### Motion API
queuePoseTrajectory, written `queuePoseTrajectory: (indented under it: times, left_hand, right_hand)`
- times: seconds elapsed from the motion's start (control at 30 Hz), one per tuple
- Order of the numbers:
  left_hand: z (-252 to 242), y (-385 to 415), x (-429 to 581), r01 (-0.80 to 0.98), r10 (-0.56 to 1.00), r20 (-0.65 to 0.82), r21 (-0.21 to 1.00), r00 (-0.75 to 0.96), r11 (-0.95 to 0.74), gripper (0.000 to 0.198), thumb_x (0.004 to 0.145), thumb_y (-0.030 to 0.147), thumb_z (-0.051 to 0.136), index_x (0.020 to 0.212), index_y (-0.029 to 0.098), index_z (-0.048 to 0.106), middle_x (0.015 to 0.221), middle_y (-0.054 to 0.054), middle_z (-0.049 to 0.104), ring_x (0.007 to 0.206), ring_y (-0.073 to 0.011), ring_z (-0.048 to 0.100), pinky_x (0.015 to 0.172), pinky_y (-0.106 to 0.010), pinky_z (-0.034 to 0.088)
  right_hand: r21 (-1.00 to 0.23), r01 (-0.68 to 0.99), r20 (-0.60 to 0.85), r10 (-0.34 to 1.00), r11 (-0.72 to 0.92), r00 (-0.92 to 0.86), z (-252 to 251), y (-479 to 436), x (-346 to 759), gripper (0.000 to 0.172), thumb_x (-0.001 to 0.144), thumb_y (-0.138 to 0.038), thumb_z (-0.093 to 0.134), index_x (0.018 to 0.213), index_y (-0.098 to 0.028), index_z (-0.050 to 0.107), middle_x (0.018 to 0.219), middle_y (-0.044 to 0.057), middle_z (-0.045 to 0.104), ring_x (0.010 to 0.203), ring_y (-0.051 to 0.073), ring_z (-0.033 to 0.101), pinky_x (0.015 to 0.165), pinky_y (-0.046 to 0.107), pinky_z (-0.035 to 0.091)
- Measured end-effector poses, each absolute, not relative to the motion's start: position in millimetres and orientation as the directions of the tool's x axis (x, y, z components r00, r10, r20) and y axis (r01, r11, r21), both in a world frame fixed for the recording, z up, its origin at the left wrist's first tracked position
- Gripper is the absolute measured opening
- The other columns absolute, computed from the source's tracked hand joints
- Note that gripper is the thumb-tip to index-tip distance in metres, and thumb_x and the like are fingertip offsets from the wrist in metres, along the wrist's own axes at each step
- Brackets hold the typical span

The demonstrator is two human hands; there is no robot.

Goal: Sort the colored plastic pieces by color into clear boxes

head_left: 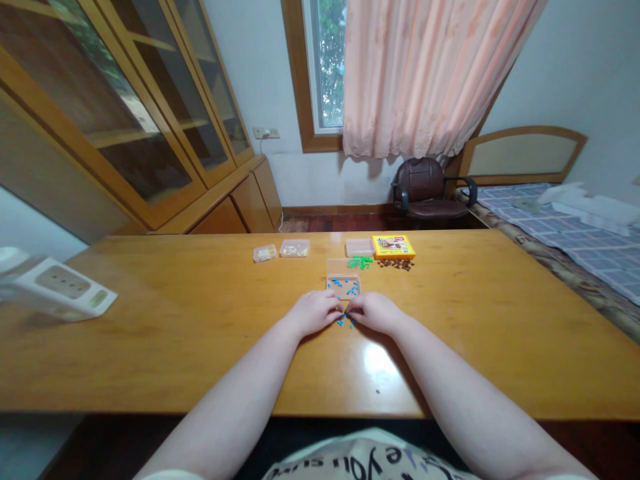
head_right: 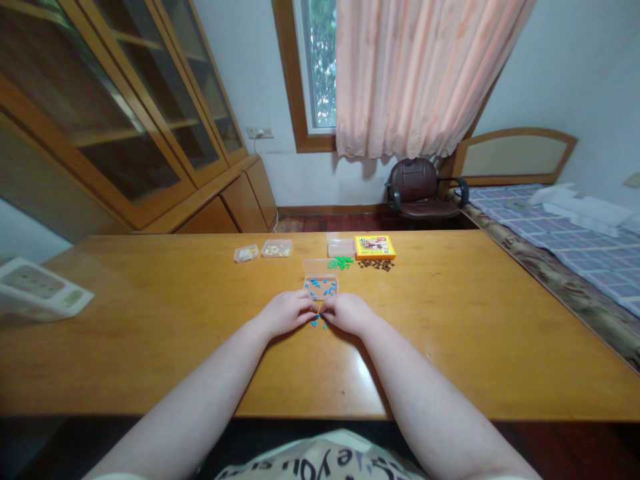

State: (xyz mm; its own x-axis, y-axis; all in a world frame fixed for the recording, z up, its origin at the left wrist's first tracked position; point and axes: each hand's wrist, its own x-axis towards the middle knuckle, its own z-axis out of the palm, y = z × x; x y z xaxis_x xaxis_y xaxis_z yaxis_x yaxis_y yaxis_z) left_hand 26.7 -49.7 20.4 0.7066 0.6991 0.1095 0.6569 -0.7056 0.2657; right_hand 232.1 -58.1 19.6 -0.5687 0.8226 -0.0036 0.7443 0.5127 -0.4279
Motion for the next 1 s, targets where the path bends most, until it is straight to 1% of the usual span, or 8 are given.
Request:
queuePoseTrajectory:
  times: [0.13,0.23,0.47,0.6,0.73,0.87,0.93,1.0]
  left_hand:
    - [15.9,-48.7,29.9,0.664,0.703,0.068,0.273,0.708,-0.696,0.018,0.088,0.034,0.053,0.095,0.026,0.067,0.091,-0.002,0.062,0.086,-0.0150,0.059,0.076,-0.024,0.045]
    - [15.4,-48.2,31.4,0.676,0.709,0.056,0.258,0.703,-0.690,0.017,0.088,0.032,0.053,0.093,0.025,0.068,0.089,-0.002,0.061,0.084,-0.0148,0.058,0.074,-0.024,0.045]
    - [15.4,-47.2,27.5,0.670,0.701,0.075,0.239,0.709,-0.703,0.016,0.089,0.030,0.051,0.087,0.024,0.066,0.090,-0.001,0.061,0.083,-0.0143,0.058,0.073,-0.023,0.044]
    - [14.9,-46.1,25.5,0.665,0.697,0.083,0.240,0.712,-0.707,0.014,0.088,0.028,0.052,0.086,0.023,0.064,0.090,-0.001,0.061,0.083,-0.0144,0.057,0.073,-0.023,0.044]
    - [15.3,-45.4,24.0,0.669,0.704,0.091,0.246,0.704,-0.701,0.014,0.088,0.028,0.051,0.086,0.022,0.063,0.091,-0.001,0.060,0.084,-0.0144,0.057,0.073,-0.023,0.044]
    - [15.8,-45.5,23.7,0.677,0.716,0.099,0.260,0.691,-0.689,0.014,0.089,0.029,0.051,0.087,0.021,0.062,0.091,-0.002,0.060,0.082,-0.0145,0.057,0.073,-0.024,0.044]
    - [16.4,-45.2,25.3,0.683,0.727,0.131,0.265,0.674,-0.681,0.014,0.089,0.029,0.051,0.089,0.021,0.062,0.093,-0.002,0.060,0.082,-0.0146,0.057,0.072,-0.024,0.044]
    - [17.3,-44.0,27.8,0.706,0.756,0.197,0.271,0.624,-0.654,0.016,0.090,0.030,0.049,0.091,0.021,0.062,0.095,-0.003,0.060,0.085,-0.0150,0.058,0.074,-0.025,0.044]
  right_hand:
    - [-0.379,0.766,0.000,0.828,0.519,-0.561,19.1,-58.6,230.2,0.020,0.086,-0.032,0.055,0.088,-0.025,0.073,0.083,0.004,0.073,0.073,0.016,0.063,0.062,0.024,0.037]
    - [-0.371,0.779,0.000,0.839,0.505,-0.544,18.6,-59.0,229.5,0.021,0.087,-0.035,0.054,0.087,-0.023,0.072,0.083,0.005,0.072,0.072,0.016,0.063,0.061,0.023,0.036]
    - [-0.461,0.760,0.032,0.865,0.458,-0.502,19.7,-57.8,232.4,0.014,0.083,-0.025,0.057,0.084,-0.021,0.070,0.078,0.003,0.070,0.068,0.013,0.058,0.060,0.021,0.035]
    - [-0.475,0.751,0.032,0.862,0.459,-0.506,19.3,-57.4,234.4,0.015,0.082,-0.025,0.057,0.086,-0.023,0.071,0.081,0.002,0.070,0.070,0.013,0.059,0.062,0.022,0.036]
    - [-0.430,0.739,0.019,0.823,0.519,-0.567,17.0,-57.8,232.6,0.017,0.084,-0.029,0.057,0.090,-0.026,0.073,0.086,0.002,0.072,0.075,0.016,0.062,0.064,0.023,0.038]
    - [-0.366,0.764,0.024,0.825,0.532,-0.564,17.0,-58.5,229.7,0.020,0.086,-0.031,0.054,0.088,-0.025,0.073,0.085,0.004,0.073,0.076,0.017,0.064,0.065,0.024,0.039]
    - [-0.337,0.781,0.019,0.834,0.525,-0.552,18.1,-59.1,229.0,0.020,0.086,-0.030,0.054,0.090,-0.024,0.072,0.086,0.005,0.073,0.076,0.017,0.064,0.065,0.024,0.039]
    - [-0.323,0.792,0.010,0.839,0.518,-0.544,19.2,-59.6,228.7,0.019,0.086,-0.029,0.054,0.091,-0.023,0.072,0.087,0.005,0.073,0.076,0.017,0.064,0.066,0.023,0.039]
